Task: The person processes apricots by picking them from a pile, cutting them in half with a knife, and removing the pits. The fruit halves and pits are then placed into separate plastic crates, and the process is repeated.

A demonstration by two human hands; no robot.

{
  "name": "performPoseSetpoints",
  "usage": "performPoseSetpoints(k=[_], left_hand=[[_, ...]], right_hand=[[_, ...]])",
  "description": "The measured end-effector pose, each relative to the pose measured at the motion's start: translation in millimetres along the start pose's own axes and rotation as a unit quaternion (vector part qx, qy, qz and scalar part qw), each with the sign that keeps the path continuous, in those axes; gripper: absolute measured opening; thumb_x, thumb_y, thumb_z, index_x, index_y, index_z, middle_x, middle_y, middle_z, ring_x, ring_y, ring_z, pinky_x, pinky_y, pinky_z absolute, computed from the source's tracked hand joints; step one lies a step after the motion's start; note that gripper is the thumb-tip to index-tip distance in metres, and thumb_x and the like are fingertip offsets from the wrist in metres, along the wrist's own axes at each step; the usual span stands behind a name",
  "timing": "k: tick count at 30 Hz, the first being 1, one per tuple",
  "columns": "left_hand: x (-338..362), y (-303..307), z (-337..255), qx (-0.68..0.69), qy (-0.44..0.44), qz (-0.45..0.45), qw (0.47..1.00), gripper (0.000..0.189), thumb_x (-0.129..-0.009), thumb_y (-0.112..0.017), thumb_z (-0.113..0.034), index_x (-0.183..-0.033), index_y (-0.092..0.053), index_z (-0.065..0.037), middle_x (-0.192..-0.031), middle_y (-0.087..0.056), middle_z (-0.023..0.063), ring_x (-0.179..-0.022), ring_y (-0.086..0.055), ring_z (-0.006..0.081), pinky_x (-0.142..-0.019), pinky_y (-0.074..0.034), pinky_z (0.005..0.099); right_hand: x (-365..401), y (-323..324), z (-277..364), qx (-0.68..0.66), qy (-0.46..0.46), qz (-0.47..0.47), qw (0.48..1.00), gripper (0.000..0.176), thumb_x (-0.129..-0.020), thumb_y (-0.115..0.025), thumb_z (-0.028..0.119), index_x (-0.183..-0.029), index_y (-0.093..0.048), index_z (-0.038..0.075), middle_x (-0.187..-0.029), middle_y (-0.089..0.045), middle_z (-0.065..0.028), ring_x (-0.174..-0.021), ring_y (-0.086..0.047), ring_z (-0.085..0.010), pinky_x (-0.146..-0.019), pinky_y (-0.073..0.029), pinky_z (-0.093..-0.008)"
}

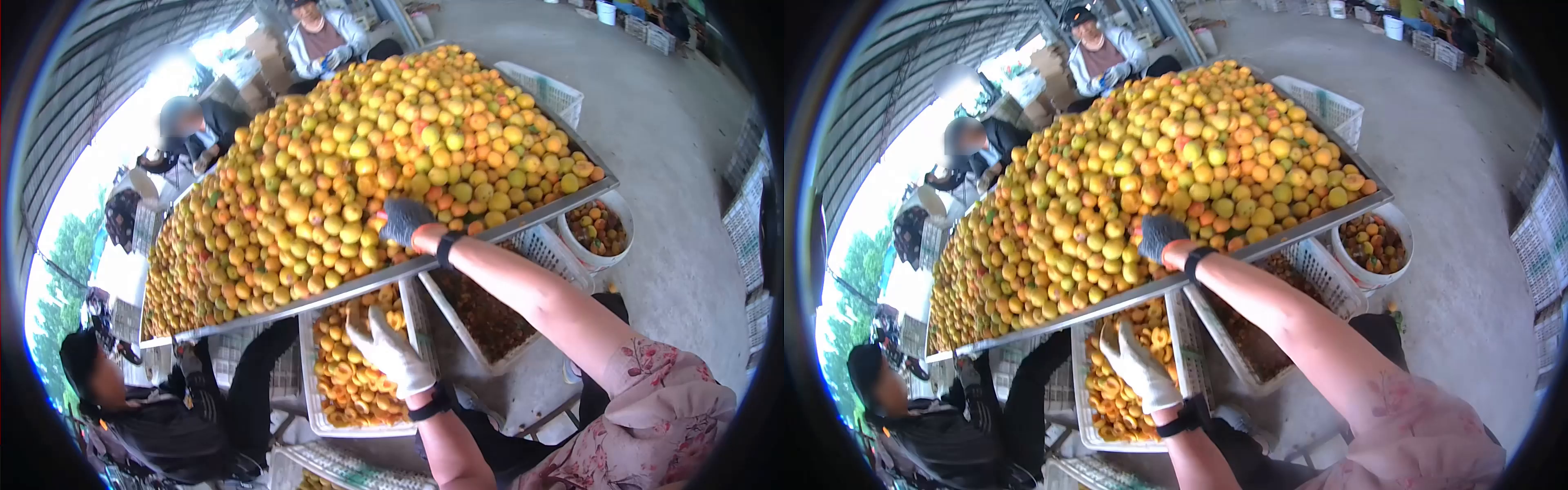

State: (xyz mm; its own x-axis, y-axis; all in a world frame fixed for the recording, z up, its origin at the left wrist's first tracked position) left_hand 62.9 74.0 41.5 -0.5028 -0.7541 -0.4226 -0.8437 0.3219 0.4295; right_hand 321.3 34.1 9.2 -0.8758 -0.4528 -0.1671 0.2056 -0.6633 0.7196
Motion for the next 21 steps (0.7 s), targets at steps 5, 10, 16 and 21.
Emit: performPoseSetpoints(k=[5, 10, 16, 21], left_hand=[[3, -8, 25, 0.226, 0.18, 0.006, 0.957, 0.042, -0.09, -0.055, -0.021, -0.123, -0.051, 0.005, -0.122, -0.053, 0.0196, -0.109, -0.051, 0.0284, -0.098, -0.036, 0.0377], [2, -29, 39, 0.443, 0.219, 0.045, 0.868, 0.038, -0.099, -0.04, -0.024, -0.125, -0.048, 0.001, -0.118, -0.056, 0.0156, -0.109, -0.053, 0.0226, -0.099, -0.039, 0.0348], [13, -55, -7, 0.654, 0.195, 0.189, 0.706, 0.048, -0.097, -0.048, -0.023, -0.139, -0.036, -0.003, -0.122, -0.057, 0.0129, -0.111, -0.056, 0.0213, -0.092, -0.046, 0.0366], [26, -54, -18, 0.618, 0.219, 0.23, 0.719, 0.035, -0.095, -0.051, -0.015, -0.128, -0.049, -0.002, -0.114, -0.061, 0.0086, -0.099, -0.061, 0.0148, -0.075, -0.055, 0.0305]], right_hand=[[-10, -4, 3, 0.049, 0.009, 0.041, 0.998, 0.032, -0.078, -0.063, 0.037, -0.088, -0.069, 0.007, -0.089, -0.067, -0.0189, -0.085, -0.065, -0.0364, -0.073, -0.051, -0.046], [39, 17, 12, -0.392, -0.04, 0.145, 0.908, 0.047, -0.069, -0.075, 0.014, -0.113, -0.062, 0.008, -0.076, -0.063, -0.0008, -0.055, -0.052, -0.0062, -0.044, -0.039, -0.0221], [130, 47, 32, -0.367, 0.026, 0.176, 0.913, 0.049, -0.067, -0.081, 0.016, -0.112, -0.064, 0.011, -0.069, -0.059, 0.0029, -0.052, -0.049, -0.005, -0.045, -0.039, -0.0205], [143, 70, 22, -0.249, 0.099, 0.114, 0.957, 0.062, -0.06, -0.086, 0.026, -0.113, -0.061, 0.003, -0.086, -0.063, -0.0086, -0.077, -0.061, -0.0187, -0.069, -0.049, -0.0316]])
Point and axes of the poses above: each hand's wrist, its own x-axis away from the middle knuckle, its own y-axis out of the back of the hand, z = x × y, the point moved 9 cm from there along -x, towards the middle knuckle
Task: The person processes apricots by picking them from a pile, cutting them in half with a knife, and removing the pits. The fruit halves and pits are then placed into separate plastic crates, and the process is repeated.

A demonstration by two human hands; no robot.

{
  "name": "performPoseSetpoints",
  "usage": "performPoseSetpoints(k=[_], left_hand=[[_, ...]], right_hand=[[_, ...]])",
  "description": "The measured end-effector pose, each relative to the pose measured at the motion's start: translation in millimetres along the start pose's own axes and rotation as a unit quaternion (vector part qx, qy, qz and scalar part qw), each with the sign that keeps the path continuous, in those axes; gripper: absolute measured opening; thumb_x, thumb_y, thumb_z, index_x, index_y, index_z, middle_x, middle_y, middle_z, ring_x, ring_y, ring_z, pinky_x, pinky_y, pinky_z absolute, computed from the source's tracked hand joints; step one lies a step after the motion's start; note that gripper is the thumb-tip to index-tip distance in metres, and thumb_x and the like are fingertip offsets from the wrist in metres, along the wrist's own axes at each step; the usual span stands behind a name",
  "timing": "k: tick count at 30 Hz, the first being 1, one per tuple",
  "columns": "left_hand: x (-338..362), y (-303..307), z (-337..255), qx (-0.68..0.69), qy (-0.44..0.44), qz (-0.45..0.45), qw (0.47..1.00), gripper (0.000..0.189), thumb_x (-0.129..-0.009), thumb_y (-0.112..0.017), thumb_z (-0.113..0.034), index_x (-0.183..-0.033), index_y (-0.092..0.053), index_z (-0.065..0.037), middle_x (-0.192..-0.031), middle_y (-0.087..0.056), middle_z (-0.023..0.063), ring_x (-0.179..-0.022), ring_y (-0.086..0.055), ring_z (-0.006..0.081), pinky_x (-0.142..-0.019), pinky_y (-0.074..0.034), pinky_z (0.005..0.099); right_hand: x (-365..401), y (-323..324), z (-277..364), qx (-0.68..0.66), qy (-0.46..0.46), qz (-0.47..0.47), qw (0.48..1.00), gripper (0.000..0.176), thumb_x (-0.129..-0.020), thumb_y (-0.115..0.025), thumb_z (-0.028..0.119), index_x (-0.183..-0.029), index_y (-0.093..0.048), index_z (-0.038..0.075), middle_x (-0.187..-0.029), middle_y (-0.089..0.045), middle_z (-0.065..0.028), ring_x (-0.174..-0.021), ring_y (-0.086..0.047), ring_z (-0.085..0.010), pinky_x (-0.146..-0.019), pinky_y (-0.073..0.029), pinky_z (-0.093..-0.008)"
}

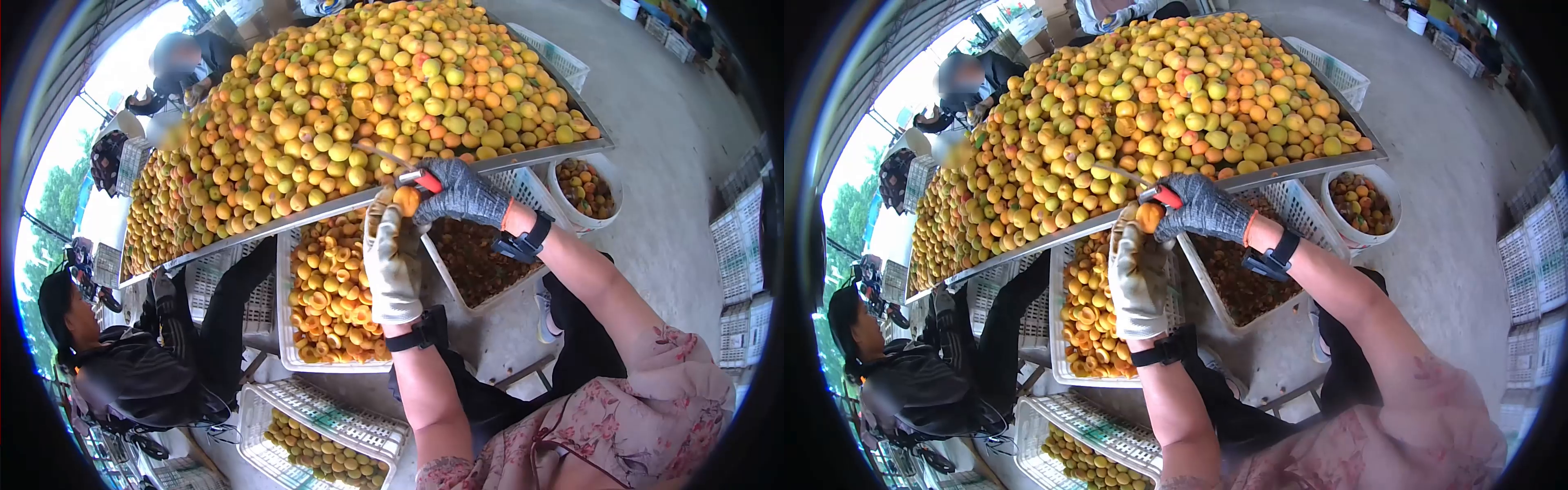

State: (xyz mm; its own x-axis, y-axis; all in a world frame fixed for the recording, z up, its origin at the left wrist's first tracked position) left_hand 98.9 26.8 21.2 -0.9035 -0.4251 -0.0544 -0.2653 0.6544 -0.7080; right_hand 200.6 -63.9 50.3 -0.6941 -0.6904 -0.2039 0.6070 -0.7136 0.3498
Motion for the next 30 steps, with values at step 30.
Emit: performPoseSetpoints(k=[30], left_hand=[[-5, -11, 7, -0.042, -0.052, -0.035, 0.997, 0.033, -0.092, -0.056, -0.009, -0.12, -0.051, 0.007, -0.111, -0.061, 0.0146, -0.099, -0.063, 0.0234, -0.085, -0.053, 0.0317]], right_hand=[[69, -3, -20, -0.096, -0.069, -0.078, 0.99, 0.028, -0.089, -0.062, 0.023, -0.099, -0.065, -0.003, -0.09, -0.066, -0.0207, -0.084, -0.064, -0.0347, -0.07, -0.048, -0.0364]])
Point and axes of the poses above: each hand's wrist, its own x-axis away from the middle knuckle, its own y-axis out of the back of the hand, z = x × y, the point moved 9 cm from there along -x, towards the middle knuckle
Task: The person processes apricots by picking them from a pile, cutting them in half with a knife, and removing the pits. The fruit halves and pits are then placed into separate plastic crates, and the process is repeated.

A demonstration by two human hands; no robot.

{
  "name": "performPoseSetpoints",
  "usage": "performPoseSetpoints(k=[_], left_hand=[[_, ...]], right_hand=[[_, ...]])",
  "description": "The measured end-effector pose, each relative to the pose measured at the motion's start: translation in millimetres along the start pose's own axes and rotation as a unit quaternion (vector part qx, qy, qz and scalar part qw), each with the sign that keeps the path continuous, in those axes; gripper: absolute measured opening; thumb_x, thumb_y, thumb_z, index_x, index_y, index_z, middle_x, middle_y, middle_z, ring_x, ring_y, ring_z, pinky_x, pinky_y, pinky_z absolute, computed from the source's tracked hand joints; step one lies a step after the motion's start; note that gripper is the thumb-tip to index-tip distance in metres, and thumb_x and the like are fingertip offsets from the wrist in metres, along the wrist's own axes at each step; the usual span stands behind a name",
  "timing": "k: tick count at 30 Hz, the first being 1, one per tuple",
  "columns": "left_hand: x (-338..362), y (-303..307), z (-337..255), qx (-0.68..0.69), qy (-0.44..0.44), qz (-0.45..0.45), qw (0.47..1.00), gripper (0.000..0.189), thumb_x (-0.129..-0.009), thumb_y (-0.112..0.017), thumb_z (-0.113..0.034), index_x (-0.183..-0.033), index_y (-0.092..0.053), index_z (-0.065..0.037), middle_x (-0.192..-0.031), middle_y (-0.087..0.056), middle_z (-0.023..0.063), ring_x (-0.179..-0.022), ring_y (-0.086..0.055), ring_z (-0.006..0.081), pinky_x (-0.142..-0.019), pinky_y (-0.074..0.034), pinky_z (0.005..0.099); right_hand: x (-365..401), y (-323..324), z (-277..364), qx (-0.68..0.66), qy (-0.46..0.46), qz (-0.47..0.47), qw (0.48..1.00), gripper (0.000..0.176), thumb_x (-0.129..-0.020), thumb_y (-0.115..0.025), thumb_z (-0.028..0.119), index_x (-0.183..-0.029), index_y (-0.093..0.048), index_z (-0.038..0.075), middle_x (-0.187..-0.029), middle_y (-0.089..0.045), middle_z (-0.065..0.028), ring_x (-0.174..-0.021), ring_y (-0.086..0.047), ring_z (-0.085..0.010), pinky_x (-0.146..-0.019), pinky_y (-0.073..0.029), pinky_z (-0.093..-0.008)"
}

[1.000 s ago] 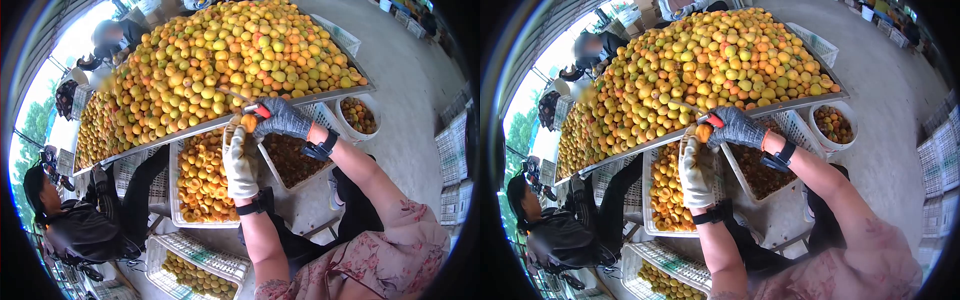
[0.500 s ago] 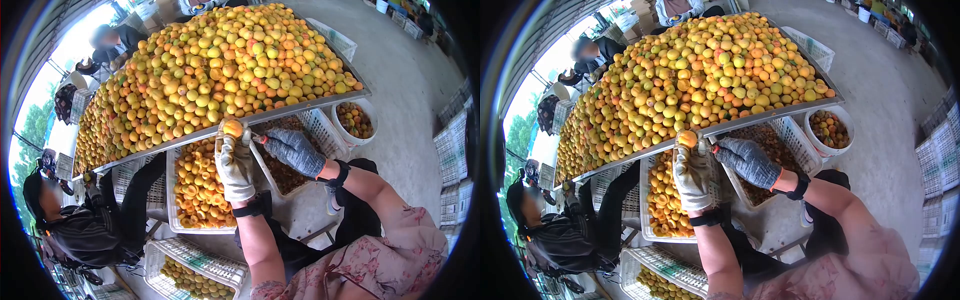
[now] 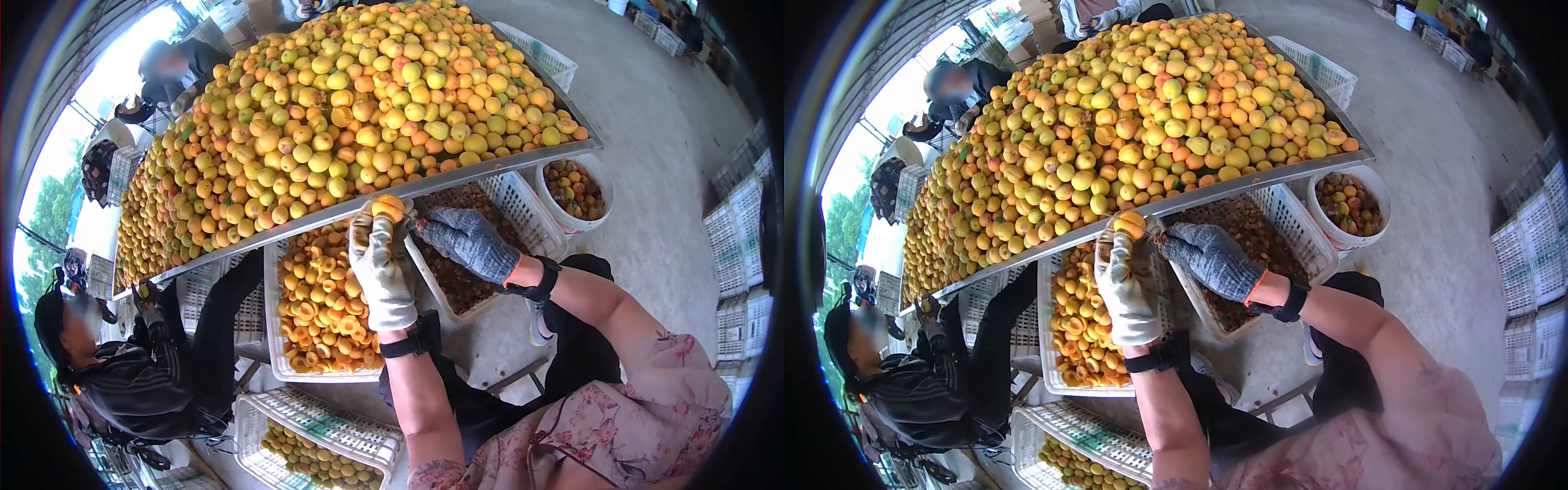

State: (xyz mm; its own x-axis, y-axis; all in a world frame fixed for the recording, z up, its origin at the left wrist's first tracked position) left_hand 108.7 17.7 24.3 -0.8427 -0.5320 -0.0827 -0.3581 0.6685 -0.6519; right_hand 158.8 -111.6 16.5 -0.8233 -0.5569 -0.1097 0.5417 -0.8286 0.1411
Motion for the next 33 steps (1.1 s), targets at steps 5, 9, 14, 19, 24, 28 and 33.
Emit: performPoseSetpoints(k=[5, 9, 14, 19, 24, 28, 33], left_hand=[[-7, 3, 8, 0.003, -0.049, 0.002, 0.999, 0.027, -0.094, -0.053, -0.014, -0.115, -0.055, 0.003, -0.101, -0.062, 0.0097, -0.09, -0.06, 0.0173, -0.086, -0.047, 0.0281], [-7, -5, 36, 0.177, 0.026, 0.061, 0.982, 0.049, -0.1, -0.034, -0.044, -0.105, -0.054, 0.001, -0.101, -0.061, 0.011, -0.086, -0.056, 0.0145, -0.079, -0.046, 0.0268], [-1, 13, 36, 0.073, 0.038, -0.038, 0.996, 0.042, -0.099, -0.041, -0.039, -0.112, -0.054, -0.001, -0.096, -0.06, 0.0076, -0.087, -0.057, 0.018, -0.086, -0.044, 0.0331], [-3, 3, 34, 0.117, 0.081, 0.001, 0.99, 0.03, -0.099, -0.043, -0.031, -0.106, -0.056, -0.005, -0.097, -0.059, 0.0054, -0.088, -0.055, 0.0174, -0.082, -0.043, 0.0336], [0, 5, 24, 0.03, 0.061, -0.049, 0.996, 0.028, -0.098, -0.046, -0.029, -0.11, -0.057, -0.005, -0.097, -0.06, 0.0037, -0.089, -0.057, 0.0142, -0.077, -0.045, 0.0263], [3, 9, 32, 0.073, 0.094, -0.045, 0.992, 0.029, -0.099, -0.045, -0.03, -0.108, -0.057, -0.005, -0.094, -0.06, 0.0025, -0.087, -0.057, 0.013, -0.075, -0.044, 0.0241], [0, 3, 28, 0.052, 0.072, -0.037, 0.995, 0.029, -0.1, -0.042, -0.031, -0.101, -0.057, -0.006, -0.091, -0.059, 0.0029, -0.081, -0.055, 0.0125, -0.075, -0.043, 0.0241]], right_hand=[[-1, 2, 19, 0.065, 0.103, -0.037, 0.992, 0.026, -0.09, -0.06, 0.024, -0.097, -0.066, 0.0, -0.089, -0.066, -0.0192, -0.083, -0.063, -0.036, -0.071, -0.049, -0.0395], [9, -13, 22, 0.229, 0.16, -0.028, 0.96, 0.023, -0.087, -0.064, 0.02, -0.097, -0.065, -0.001, -0.089, -0.066, -0.0179, -0.082, -0.063, -0.0361, -0.068, -0.05, -0.0402], [4, 1, 20, 0.239, 0.133, -0.045, 0.961, 0.024, -0.089, -0.061, 0.023, -0.098, -0.065, 0.002, -0.088, -0.066, -0.0182, -0.081, -0.062, -0.037, -0.068, -0.049, -0.042], [5, 3, 27, 0.198, 0.236, -0.074, 0.948, 0.028, -0.09, -0.059, 0.029, -0.1, -0.065, 0.003, -0.087, -0.065, -0.0206, -0.08, -0.061, -0.0399, -0.067, -0.049, -0.0446], [5, 1, 34, 0.219, 0.198, -0.077, 0.952, 0.021, -0.086, -0.065, 0.022, -0.093, -0.065, 0.002, -0.085, -0.065, -0.0183, -0.078, -0.062, -0.0364, -0.062, -0.048, -0.0422], [3, -2, 25, 0.215, 0.192, -0.072, 0.955, 0.021, -0.086, -0.065, 0.023, -0.091, -0.064, 0.003, -0.08, -0.063, -0.0182, -0.075, -0.06, -0.0373, -0.06, -0.047, -0.0431], [2, 0, 22, 0.184, 0.219, -0.072, 0.956, 0.022, -0.086, -0.065, 0.024, -0.091, -0.063, 0.003, -0.08, -0.063, -0.0181, -0.075, -0.06, -0.0375, -0.061, -0.047, -0.0432]])
Point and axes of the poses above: each hand's wrist, its own x-axis away from the middle knuckle, its own y-axis out of the back of the hand, z = x × y, the point moved 9 cm from there along -x, towards the middle knuckle
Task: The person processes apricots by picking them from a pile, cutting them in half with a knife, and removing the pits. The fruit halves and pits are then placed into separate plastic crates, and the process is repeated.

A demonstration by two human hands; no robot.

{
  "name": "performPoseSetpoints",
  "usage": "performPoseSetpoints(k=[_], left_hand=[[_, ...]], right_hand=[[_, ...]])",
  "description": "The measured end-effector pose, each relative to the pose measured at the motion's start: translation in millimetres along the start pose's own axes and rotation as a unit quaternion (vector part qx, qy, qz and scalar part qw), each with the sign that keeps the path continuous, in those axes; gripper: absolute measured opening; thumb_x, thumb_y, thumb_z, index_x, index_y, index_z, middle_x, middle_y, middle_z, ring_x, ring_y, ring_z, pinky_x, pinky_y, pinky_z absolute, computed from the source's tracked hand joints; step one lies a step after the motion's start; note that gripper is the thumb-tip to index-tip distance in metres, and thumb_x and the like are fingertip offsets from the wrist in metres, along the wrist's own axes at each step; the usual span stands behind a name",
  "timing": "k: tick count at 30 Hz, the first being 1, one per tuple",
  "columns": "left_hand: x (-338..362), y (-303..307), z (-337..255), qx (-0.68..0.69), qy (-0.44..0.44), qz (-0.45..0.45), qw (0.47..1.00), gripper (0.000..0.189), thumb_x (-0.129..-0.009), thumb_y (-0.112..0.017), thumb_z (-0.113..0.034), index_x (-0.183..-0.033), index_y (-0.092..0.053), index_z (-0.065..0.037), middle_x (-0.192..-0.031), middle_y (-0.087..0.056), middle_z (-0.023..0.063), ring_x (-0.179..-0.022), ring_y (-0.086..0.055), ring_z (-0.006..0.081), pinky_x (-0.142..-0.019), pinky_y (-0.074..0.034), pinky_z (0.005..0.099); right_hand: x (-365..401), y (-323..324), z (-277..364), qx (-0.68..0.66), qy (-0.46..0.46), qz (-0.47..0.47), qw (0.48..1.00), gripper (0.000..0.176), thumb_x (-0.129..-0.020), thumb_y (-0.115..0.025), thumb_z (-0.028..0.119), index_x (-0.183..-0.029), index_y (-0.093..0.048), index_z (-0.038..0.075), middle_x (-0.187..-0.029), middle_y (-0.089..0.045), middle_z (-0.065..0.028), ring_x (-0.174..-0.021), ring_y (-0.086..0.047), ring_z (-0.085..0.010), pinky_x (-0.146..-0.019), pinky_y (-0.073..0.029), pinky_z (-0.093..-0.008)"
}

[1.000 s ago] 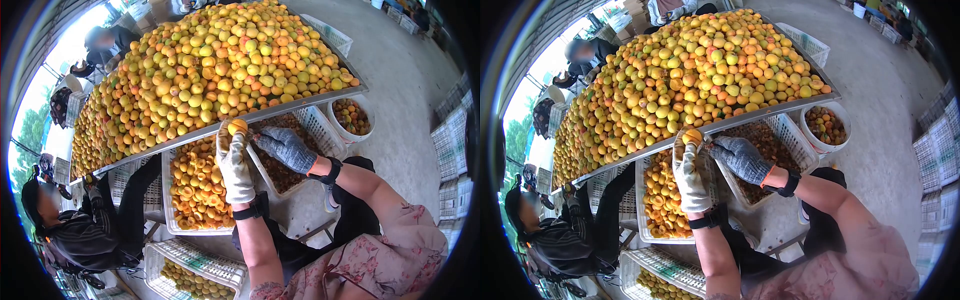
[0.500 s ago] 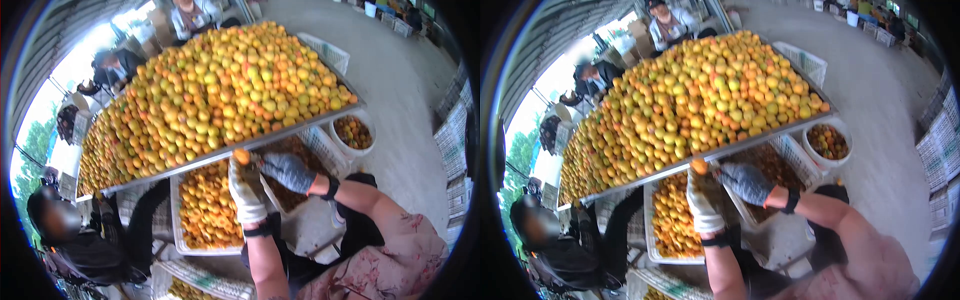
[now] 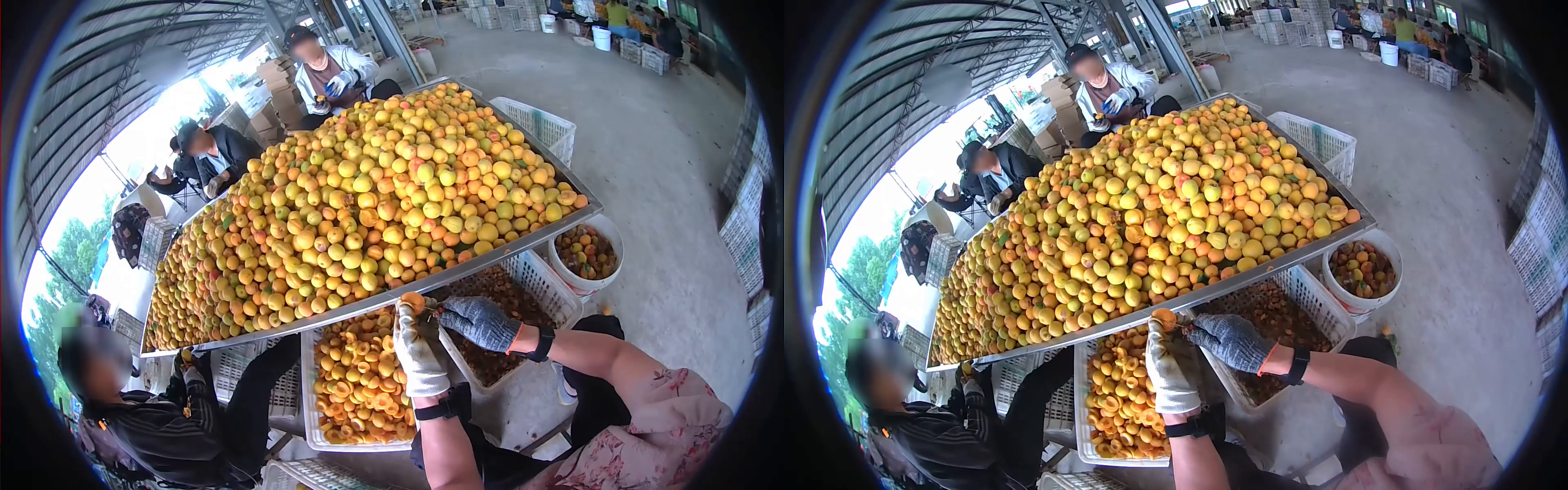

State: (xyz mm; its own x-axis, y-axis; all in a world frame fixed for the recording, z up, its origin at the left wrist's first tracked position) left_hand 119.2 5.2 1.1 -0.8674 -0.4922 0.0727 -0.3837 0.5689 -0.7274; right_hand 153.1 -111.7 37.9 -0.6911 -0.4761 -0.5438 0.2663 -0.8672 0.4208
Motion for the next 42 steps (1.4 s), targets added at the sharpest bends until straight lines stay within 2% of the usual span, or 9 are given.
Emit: performPoseSetpoints(k=[9, 11, 15, 21, 29, 32, 37, 38, 42], left_hand=[[0, 19, -38, 0.04, -0.112, -0.047, 0.992, 0.034, -0.099, -0.043, -0.032, -0.109, -0.057, -0.003, -0.097, -0.062, 0.0097, -0.092, -0.061, 0.0207, -0.085, -0.051, 0.0367], [10, 7, -35, -0.233, -0.123, -0.06, 0.963, 0.037, -0.097, -0.047, -0.032, -0.115, -0.056, -0.001, -0.098, -0.062, 0.0098, -0.093, -0.06, 0.0178, -0.083, -0.049, 0.0315], [25, -34, -9, -0.513, -0.158, 0.072, 0.841, 0.033, -0.09, -0.059, -0.016, -0.119, -0.057, -0.002, -0.117, -0.057, 0.0134, -0.103, -0.055, 0.0233, -0.091, -0.043, 0.0325], [21, -34, -2, -0.472, -0.238, 0.117, 0.841, 0.037, -0.093, -0.054, -0.006, -0.128, -0.046, 0.004, -0.121, -0.055, 0.0133, -0.104, -0.055, 0.0159, -0.092, -0.044, 0.0286], [22, -16, -1, -0.275, -0.069, 0.002, 0.959, 0.031, -0.094, -0.051, -0.018, -0.118, -0.055, 0.001, -0.089, -0.062, 0.0054, -0.074, -0.058, 0.0114, -0.07, -0.05, 0.0257], [10, -12, 9, -0.008, -0.031, 0.142, 0.989, 0.031, -0.096, -0.046, -0.021, -0.119, -0.053, -0.002, -0.101, -0.062, 0.009, -0.085, -0.061, 0.0187, -0.076, -0.052, 0.032], [17, -11, 10, 0.029, -0.003, 0.12, 0.992, 0.04, -0.098, -0.041, -0.033, -0.121, -0.053, -0.002, -0.104, -0.062, 0.0111, -0.084, -0.061, 0.0216, -0.077, -0.05, 0.0332], [17, -11, 11, 0.044, 0.01, 0.11, 0.993, 0.041, -0.097, -0.041, -0.033, -0.121, -0.053, -0.002, -0.104, -0.062, 0.0115, -0.085, -0.061, 0.0221, -0.076, -0.05, 0.033], [8, 12, 8, 0.118, -0.002, 0.098, 0.988, 0.04, -0.096, -0.042, -0.034, -0.119, -0.052, -0.003, -0.103, -0.062, 0.011, -0.084, -0.06, 0.0219, -0.076, -0.049, 0.033]], right_hand=[[4, 7, -3, -0.16, -0.095, 0.091, 0.978, 0.028, -0.09, -0.063, 0.026, -0.104, -0.064, 0.003, -0.078, -0.067, -0.011, -0.064, -0.063, -0.022, -0.06, -0.049, -0.035], [17, -5, -36, -0.441, -0.348, 0.055, 0.825, 0.023, -0.09, -0.064, 0.028, -0.101, -0.066, 0.008, -0.071, -0.062, 0.0016, -0.057, -0.054, -0.0079, -0.052, -0.043, -0.0252], [10, -6, -45, -0.486, -0.37, 0.007, 0.792, 0.019, -0.089, -0.065, 0.03, -0.097, -0.066, 0.013, -0.068, -0.057, 0.0081, -0.05, -0.045, -0.0015, -0.042, -0.031, -0.0174], [14, -19, -61, -0.478, -0.43, 0.04, 0.765, 0.019, -0.086, -0.068, 0.027, -0.096, -0.066, 0.011, -0.073, -0.058, 0.005, -0.059, -0.051, -0.0031, -0.046, -0.038, -0.0208], [-7, -8, -51, -0.392, -0.277, 0.01, 0.877, 0.024, -0.083, -0.072, 0.02, -0.097, -0.063, 0.002, -0.085, -0.061, 0.0041, -0.077, -0.054, -0.0038, -0.065, -0.047, -0.0225], [-7, -4, -35, -0.522, -0.316, 0.009, 0.792, 0.021, -0.086, -0.068, 0.022, -0.094, -0.06, 0.004, -0.075, -0.058, 0.0037, -0.064, -0.055, -0.006, -0.054, -0.045, -0.021], [-2, -20, -38, -0.668, -0.345, 0.087, 0.653, 0.024, -0.091, -0.059, 0.031, -0.095, -0.056, 0.008, -0.062, -0.051, 0.002, -0.045, -0.046, -0.0054, -0.04, -0.035, -0.0185], [-3, -12, -41, -0.6, -0.329, 0.016, 0.729, 0.025, -0.092, -0.057, 0.033, -0.089, -0.056, 0.008, -0.059, -0.048, 0.0017, -0.042, -0.044, -0.0049, -0.036, -0.032, -0.0186], [-29, -17, -21, -0.589, -0.334, 0.053, 0.734, 0.026, -0.093, -0.058, 0.03, -0.084, -0.059, 0.006, -0.063, -0.055, -0.0011, -0.039, -0.041, -0.0043, -0.032, -0.027, -0.0191]])
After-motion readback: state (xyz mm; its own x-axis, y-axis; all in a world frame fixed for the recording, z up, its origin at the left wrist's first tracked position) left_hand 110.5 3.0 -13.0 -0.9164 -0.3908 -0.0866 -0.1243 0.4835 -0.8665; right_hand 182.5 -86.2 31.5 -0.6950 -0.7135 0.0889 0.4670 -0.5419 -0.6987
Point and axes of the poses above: each hand's wrist, its own x-axis away from the middle knuckle, its own y-axis out of the back of the hand, z = x × y, the point moved 9 cm from there along -x, towards the middle knuckle
